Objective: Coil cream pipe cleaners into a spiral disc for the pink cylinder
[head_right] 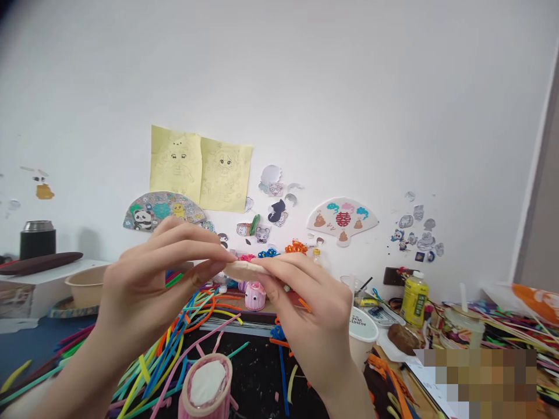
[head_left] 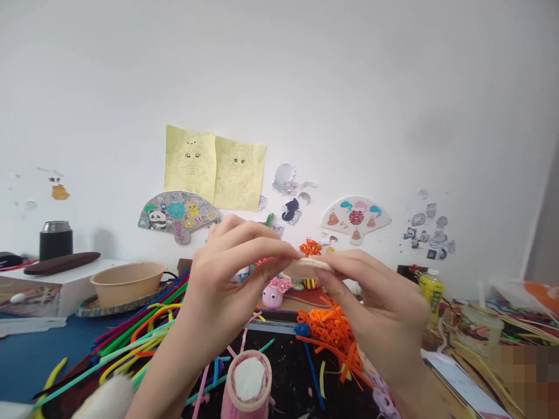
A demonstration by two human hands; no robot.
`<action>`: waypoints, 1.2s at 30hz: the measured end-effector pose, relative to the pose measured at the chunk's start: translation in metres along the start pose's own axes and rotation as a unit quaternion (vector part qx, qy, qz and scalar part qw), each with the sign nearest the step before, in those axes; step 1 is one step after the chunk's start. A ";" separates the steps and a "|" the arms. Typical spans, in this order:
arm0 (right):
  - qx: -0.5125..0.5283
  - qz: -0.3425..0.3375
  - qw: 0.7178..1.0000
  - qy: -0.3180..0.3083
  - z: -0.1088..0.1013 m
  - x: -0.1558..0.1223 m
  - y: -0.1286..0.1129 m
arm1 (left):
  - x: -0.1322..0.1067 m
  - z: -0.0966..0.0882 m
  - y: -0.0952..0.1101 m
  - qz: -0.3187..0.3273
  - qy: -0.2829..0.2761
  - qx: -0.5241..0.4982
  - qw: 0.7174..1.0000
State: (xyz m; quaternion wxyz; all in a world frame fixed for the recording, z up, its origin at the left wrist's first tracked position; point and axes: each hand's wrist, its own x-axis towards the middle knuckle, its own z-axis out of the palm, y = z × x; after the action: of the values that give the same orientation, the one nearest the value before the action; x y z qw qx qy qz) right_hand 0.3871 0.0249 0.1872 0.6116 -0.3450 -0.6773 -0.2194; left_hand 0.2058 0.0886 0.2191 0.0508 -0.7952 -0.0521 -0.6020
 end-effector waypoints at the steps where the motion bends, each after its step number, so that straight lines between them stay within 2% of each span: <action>1: -0.009 -0.013 1.000 0.013 0.000 -0.001 0.000 | 0.000 -0.001 0.001 0.005 0.010 0.009 1.000; 5: -0.058 -0.051 0.996 0.044 -0.002 -0.006 0.001 | 0.001 -0.001 0.008 0.025 0.028 0.041 0.998; 9: -0.112 -0.082 0.989 0.046 -0.005 -0.008 -0.001 | 0.002 -0.002 0.015 0.037 0.029 0.058 0.997; 20: -0.117 -0.106 0.987 0.029 -0.005 -0.007 -0.003 | 0.003 -0.004 0.022 0.055 0.004 0.102 0.993; 29: -0.129 -0.111 0.985 0.030 -0.004 -0.006 -0.002 | 0.002 -0.003 0.021 0.059 -0.039 0.129 0.989; 36: -0.143 -0.157 0.975 0.057 -0.002 0.000 -0.005 | 0.001 -0.003 0.021 0.050 -0.041 0.121 0.991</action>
State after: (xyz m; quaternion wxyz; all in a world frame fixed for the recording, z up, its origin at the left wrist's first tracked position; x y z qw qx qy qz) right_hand 0.3848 0.0204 0.1879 0.5511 -0.3052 -0.6487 -0.4269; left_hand 0.2067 0.0672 0.2208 0.1743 -0.8090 -0.0864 -0.5548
